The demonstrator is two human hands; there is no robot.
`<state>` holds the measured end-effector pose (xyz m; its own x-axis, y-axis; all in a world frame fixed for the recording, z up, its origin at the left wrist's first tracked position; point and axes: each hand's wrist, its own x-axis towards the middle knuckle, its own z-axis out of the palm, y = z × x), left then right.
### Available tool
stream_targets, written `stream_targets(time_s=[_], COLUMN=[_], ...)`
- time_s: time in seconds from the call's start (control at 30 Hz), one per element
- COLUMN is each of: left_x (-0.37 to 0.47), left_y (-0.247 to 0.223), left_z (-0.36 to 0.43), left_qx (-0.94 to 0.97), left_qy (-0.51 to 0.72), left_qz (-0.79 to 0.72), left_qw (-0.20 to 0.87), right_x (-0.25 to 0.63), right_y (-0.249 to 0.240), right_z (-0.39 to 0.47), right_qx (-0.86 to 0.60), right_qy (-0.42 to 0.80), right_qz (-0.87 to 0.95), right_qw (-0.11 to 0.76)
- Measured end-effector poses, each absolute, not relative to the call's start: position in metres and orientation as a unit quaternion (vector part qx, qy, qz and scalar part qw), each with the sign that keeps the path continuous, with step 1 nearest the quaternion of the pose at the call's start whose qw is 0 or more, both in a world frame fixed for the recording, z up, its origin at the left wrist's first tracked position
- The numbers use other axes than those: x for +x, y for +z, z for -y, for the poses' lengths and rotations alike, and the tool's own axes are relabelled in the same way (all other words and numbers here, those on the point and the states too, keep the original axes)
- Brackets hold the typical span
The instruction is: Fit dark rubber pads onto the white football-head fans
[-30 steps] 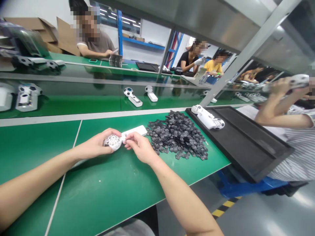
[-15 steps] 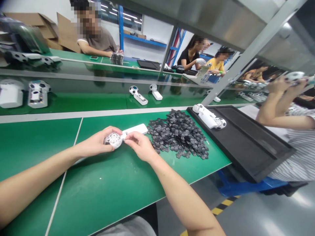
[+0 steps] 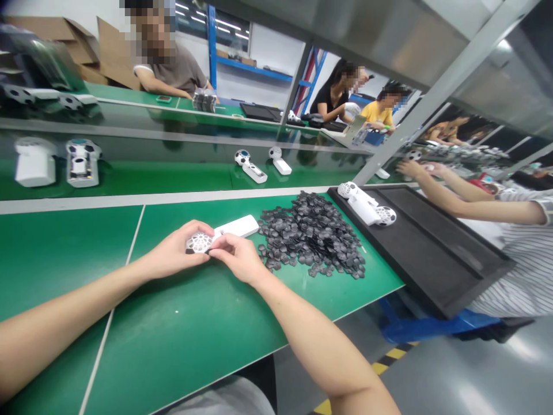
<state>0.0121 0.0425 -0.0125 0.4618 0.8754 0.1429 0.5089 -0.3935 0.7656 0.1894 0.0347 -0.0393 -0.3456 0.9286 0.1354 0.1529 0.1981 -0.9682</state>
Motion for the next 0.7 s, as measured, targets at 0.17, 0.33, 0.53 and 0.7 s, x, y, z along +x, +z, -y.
stream_targets(time_s=[0.17,0.33,0.53,0.7], left_x=[0.017,0.021,0.012,-0.015], left_y=[-0.017,-0.024,-0.011,0.006], left_z=[-0.042,-0.040,-0.052,-0.118], left_qx=[0.783,0.778,0.772,0.728], left_qy=[0.315,0.335,0.336,0.377], left_qz=[-0.434,-0.439,-0.454,-0.548], left_qw=[0.313,0.300,0.291,0.167], right_x=[0.188,0.190,0.196,0.228], right_y=[-0.038,-0.040,-0.036,-0.043], right_z=[-0.037,-0.039,-0.038,-0.051], right_qx=[-0.461,-0.513,-0.466,-0.526], right_qy=[0.458,0.398,0.280,0.053], right_qz=[0.659,0.677,0.774,0.806], right_qw=[0.380,0.347,0.323,0.265])
